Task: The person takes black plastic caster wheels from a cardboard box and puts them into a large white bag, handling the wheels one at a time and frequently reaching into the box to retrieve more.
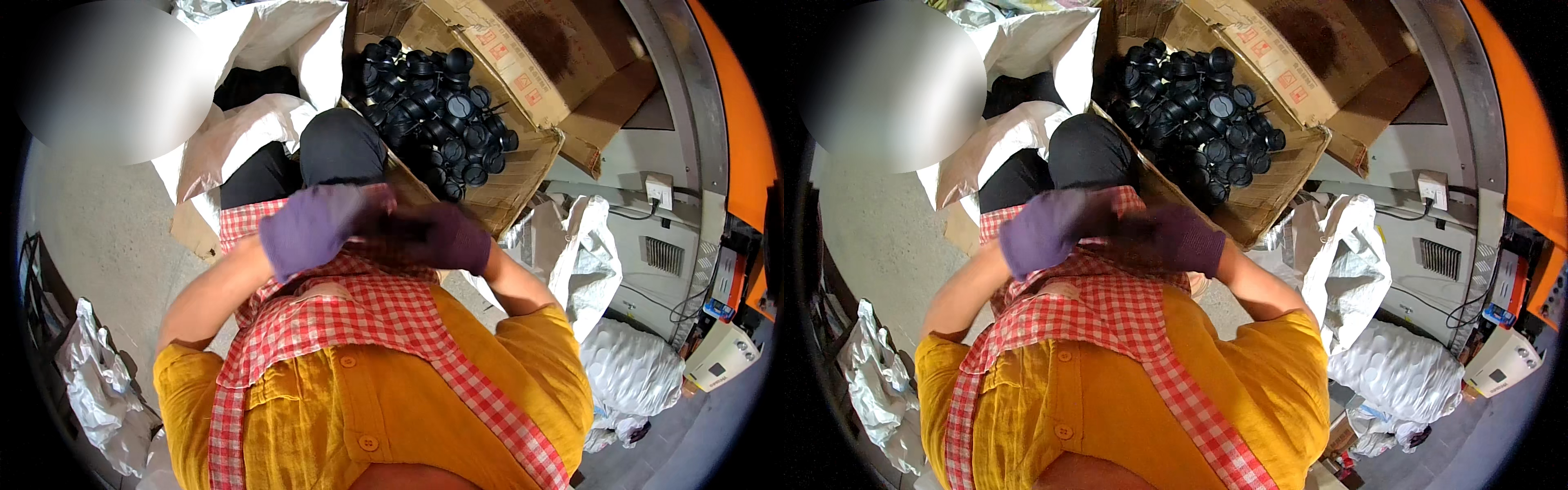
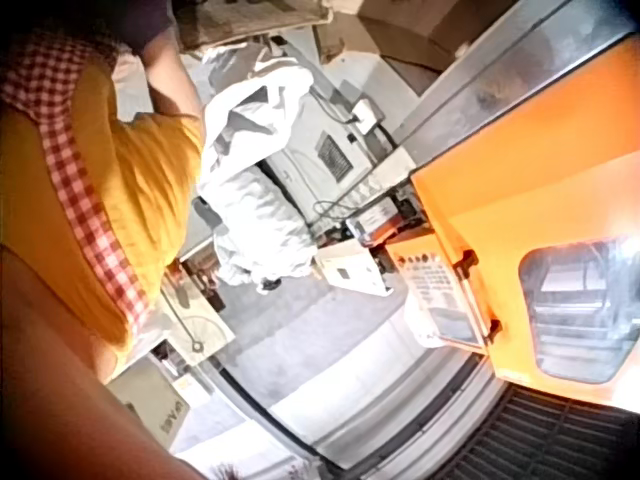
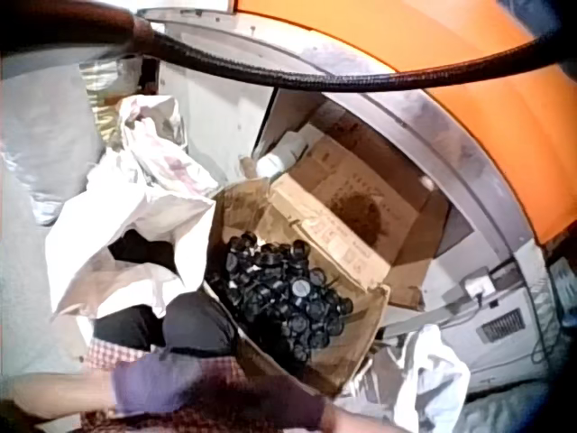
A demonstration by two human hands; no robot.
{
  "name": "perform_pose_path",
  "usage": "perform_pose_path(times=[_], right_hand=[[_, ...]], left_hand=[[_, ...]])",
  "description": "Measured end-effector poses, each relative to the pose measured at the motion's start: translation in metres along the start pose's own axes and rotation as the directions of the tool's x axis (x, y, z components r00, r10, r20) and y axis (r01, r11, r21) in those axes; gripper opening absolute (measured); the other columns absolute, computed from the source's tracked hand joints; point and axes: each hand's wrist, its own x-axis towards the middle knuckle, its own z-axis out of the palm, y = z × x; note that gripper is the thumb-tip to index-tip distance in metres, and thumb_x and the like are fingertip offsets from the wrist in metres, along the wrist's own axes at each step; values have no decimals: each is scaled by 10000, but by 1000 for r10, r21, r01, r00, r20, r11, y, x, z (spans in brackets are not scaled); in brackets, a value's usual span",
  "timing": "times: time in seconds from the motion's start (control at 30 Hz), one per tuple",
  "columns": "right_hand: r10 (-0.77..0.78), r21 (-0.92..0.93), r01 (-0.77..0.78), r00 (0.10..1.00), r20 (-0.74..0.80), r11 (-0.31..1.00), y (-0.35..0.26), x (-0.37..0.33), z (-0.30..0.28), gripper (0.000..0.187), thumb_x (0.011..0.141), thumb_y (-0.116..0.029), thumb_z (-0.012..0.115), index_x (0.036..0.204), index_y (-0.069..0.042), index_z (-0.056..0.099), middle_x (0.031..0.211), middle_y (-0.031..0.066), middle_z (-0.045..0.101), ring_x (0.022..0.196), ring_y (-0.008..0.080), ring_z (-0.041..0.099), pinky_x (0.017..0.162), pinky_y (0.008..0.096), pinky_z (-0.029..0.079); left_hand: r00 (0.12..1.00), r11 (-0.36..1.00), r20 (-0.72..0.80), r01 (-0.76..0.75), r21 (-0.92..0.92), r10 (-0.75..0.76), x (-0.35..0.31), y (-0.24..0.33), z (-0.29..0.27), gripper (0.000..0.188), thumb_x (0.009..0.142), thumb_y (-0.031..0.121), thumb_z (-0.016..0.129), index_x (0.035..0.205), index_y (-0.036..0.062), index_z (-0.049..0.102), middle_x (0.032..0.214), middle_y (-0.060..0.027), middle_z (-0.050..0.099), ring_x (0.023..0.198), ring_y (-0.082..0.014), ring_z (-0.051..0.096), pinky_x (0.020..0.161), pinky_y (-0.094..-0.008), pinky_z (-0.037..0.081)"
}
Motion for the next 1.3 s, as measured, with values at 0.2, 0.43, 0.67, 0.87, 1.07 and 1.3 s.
perform_pose_path(times=[0.2,0.43,0.67,0.87,1.07,1.3], right_hand=[[112,384,-526,686,719,759,-24,1,-29,236,844,-207,621,980,-16,646,805,18,651,733,83,598,636,254,486],[54,797,-3,998,-37,604,42,-30,-43,203,820,-211,578,822,-9,595,783,118,614,724,212,578,660,313,474],[181,682,273,838,-516,679,-4,45,-2,132,814,-64,583,920,-2,630,963,97,630,865,142,582,778,282,471],[19,122,152,551,-834,981,93,77,4,209,753,29,554,924,-41,651,898,88,658,802,198,633,729,277,494],[161,-131,-444,560,-813,886,222,62,-31,171,788,-94,526,898,-100,657,942,120,631,858,318,610,749,397,486],[398,-396,-630,752,-526,668,297,93,-11,275,827,-286,530,1064,-210,646,1162,209,535,1013,402,546,867,426,462]], left_hand=[[734,589,310,-674,445,605,-5,38,-28,220,778,204,626,937,52,621,817,-106,608,694,-239,601,579,-332,500],[934,948,-266,168,-269,-241,-30,26,-87,405,830,127,569,1211,1,511,1068,-98,601,943,-195,604,854,-310,486],[976,584,21,147,-798,-216,-3,-35,37,497,823,151,583,1276,3,441,1207,-85,513,1141,-180,471,966,-306,385],[974,982,126,189,2,-188,29,-8,37,390,807,45,596,1190,27,527,1137,-109,558,1059,-237,532,911,-338,435],[949,921,-289,-3,390,126,32,-15,-23,324,706,160,670,1026,121,638,1033,-132,597,959,-308,559,846,-393,443],[929,585,-368,282,761,32,31,-69,-60,534,812,352,599,1283,139,468,1330,-160,424,1225,-394,388,978,-476,386]])
